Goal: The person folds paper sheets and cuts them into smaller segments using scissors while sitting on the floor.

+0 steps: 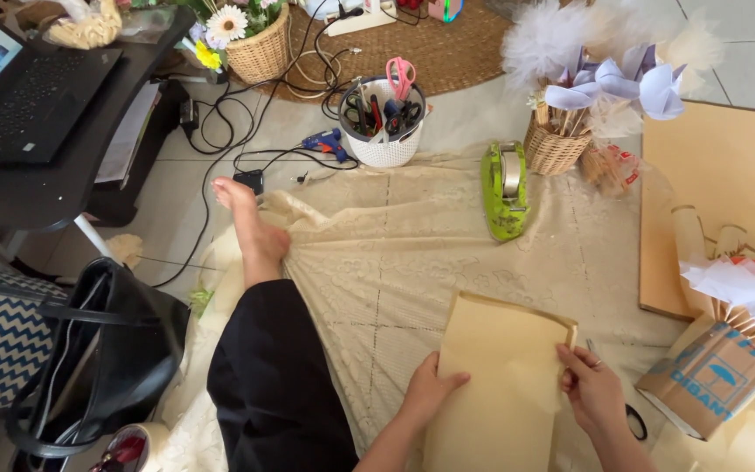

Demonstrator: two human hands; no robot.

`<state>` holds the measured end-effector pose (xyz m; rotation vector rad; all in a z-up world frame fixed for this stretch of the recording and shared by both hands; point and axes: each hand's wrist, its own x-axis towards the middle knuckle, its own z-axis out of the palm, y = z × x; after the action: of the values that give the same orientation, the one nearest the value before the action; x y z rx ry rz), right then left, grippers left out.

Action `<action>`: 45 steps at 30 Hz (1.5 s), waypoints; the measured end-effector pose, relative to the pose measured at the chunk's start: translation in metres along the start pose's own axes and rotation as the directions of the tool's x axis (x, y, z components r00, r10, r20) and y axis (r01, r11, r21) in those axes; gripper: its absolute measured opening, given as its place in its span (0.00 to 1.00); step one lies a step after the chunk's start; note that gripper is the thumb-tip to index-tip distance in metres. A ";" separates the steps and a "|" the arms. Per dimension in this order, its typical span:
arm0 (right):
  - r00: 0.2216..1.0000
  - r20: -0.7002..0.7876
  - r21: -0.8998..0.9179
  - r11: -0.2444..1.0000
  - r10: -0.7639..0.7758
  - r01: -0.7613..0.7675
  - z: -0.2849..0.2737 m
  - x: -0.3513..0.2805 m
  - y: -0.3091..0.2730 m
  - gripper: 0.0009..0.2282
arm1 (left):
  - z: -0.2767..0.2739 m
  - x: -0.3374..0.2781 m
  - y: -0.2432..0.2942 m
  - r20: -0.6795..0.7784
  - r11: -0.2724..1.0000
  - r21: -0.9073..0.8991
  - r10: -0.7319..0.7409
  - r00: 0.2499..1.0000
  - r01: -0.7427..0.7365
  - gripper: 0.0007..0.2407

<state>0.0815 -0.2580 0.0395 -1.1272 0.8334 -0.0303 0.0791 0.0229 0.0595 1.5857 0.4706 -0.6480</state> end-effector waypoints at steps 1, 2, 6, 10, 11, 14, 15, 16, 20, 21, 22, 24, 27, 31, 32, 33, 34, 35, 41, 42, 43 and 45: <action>1.000 0.018 0.038 0.999 -0.009 0.008 -0.002 0.004 0.001 0.08 | -0.003 -0.007 0.006 0.039 1.000 0.019 -0.001 0.999 0.000 0.22; 1.000 0.020 0.038 0.999 -0.007 0.006 -0.004 0.005 -0.001 0.08 | -0.002 -0.014 0.011 0.036 1.000 0.020 -0.002 0.999 0.001 0.22; 0.999 0.032 0.021 1.000 -0.015 0.015 -0.008 0.006 -0.005 0.08 | 0.001 -0.013 0.001 0.058 0.996 -0.090 -0.005 0.998 0.010 0.19; 0.998 0.055 -0.001 1.000 0.000 0.000 -0.005 -0.003 -0.017 0.07 | 0.004 0.000 -0.018 0.051 0.981 -0.186 0.075 0.996 -0.064 0.17; 0.998 0.057 -0.002 1.000 0.000 0.001 -0.005 -0.004 -0.017 0.07 | 0.004 0.002 -0.021 0.050 0.980 -0.187 0.076 0.996 -0.065 0.17; 0.998 0.056 -0.055 0.998 -0.032 0.035 -0.005 -0.002 -0.013 0.07 | 0.003 0.008 -0.026 0.045 0.966 -0.237 0.119 0.992 -0.105 0.20; 0.996 0.057 -0.102 0.992 -0.066 0.072 -0.006 0.002 -0.009 0.06 | 0.003 0.009 -0.027 0.032 0.969 -0.231 0.099 0.995 -0.089 0.20; 0.993 0.060 -0.148 0.983 -0.100 0.108 -0.007 0.005 -0.005 0.07 | 0.003 0.010 -0.027 0.018 0.971 -0.226 0.079 0.997 -0.073 0.21; 0.989 0.139 -0.198 0.980 0.042 -0.014 0.009 -0.014 -0.018 0.15 | 0.000 0.023 -0.034 -0.055 0.979 -0.189 0.071 0.996 -0.080 0.19; 0.978 0.138 -0.297 0.949 0.156 -0.109 0.018 -0.028 -0.027 0.16 | -0.001 0.030 -0.041 -0.089 0.982 -0.162 0.082 0.993 -0.096 0.18; 0.955 0.125 -0.393 0.898 0.268 -0.200 0.027 -0.041 -0.036 0.17 | -0.001 0.036 -0.049 -0.123 0.985 -0.135 0.094 0.988 -0.111 0.18; 0.957 0.119 -0.421 0.886 0.265 -0.194 0.029 -0.047 -0.030 0.16 | -0.004 0.032 -0.047 -0.139 0.992 -0.104 0.057 0.989 -0.072 0.18; 0.966 0.112 -0.435 0.885 0.234 -0.164 0.029 -0.044 -0.022 0.14 | -0.003 0.045 -0.059 -0.160 0.997 -0.044 0.057 0.985 -0.065 0.19; 0.967 0.068 -0.434 0.880 0.245 -0.192 0.033 -0.048 -0.024 0.16 | -0.001 0.044 -0.060 -0.163 0.996 -0.075 0.031 0.986 -0.044 0.20; 0.967 0.064 -0.436 0.879 0.246 -0.195 0.035 -0.053 -0.030 0.16 | 0.000 0.039 -0.054 -0.160 0.996 -0.076 0.028 0.987 -0.041 0.20; 0.950 0.058 -0.486 0.840 0.306 -0.241 0.039 -0.058 -0.034 0.15 | -0.001 0.034 -0.048 -0.175 0.980 -0.195 -0.005 0.985 -0.030 0.19; 0.930 0.049 -0.535 0.796 0.365 -0.284 0.043 -0.064 -0.038 0.15 | -0.003 0.029 -0.042 -0.186 0.950 -0.311 -0.039 0.982 -0.021 0.17; 0.928 0.046 -0.535 0.794 0.369 -0.289 0.036 -0.056 -0.028 0.15 | -0.003 0.030 -0.044 -0.185 0.950 -0.311 -0.044 0.982 -0.017 0.17; 0.944 0.060 -0.648 0.732 0.325 -0.210 0.033 -0.050 -0.012 0.09 | -0.006 0.028 -0.039 -0.231 0.993 -0.100 -0.090 0.969 0.068 0.19; 0.950 0.066 -0.659 0.728 0.307 -0.189 0.035 -0.054 -0.014 0.11 | -0.007 0.025 -0.036 -0.229 0.994 -0.088 -0.080 0.970 0.061 0.19; 0.955 0.071 -0.671 0.722 0.289 -0.168 0.036 -0.058 -0.015 0.13 | -0.006 0.022 -0.034 -0.225 0.995 -0.077 -0.072 0.972 0.056 0.19; 0.964 0.108 -0.607 0.784 0.242 -0.129 0.028 -0.050 -0.004 0.17 | -0.006 0.040 -0.054 -0.227 0.994 -0.103 -0.053 0.972 0.030 0.18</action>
<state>0.0639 -0.2168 0.0759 -1.6062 0.8073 0.5336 0.0755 0.0327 -0.0066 1.5669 0.6990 -0.4668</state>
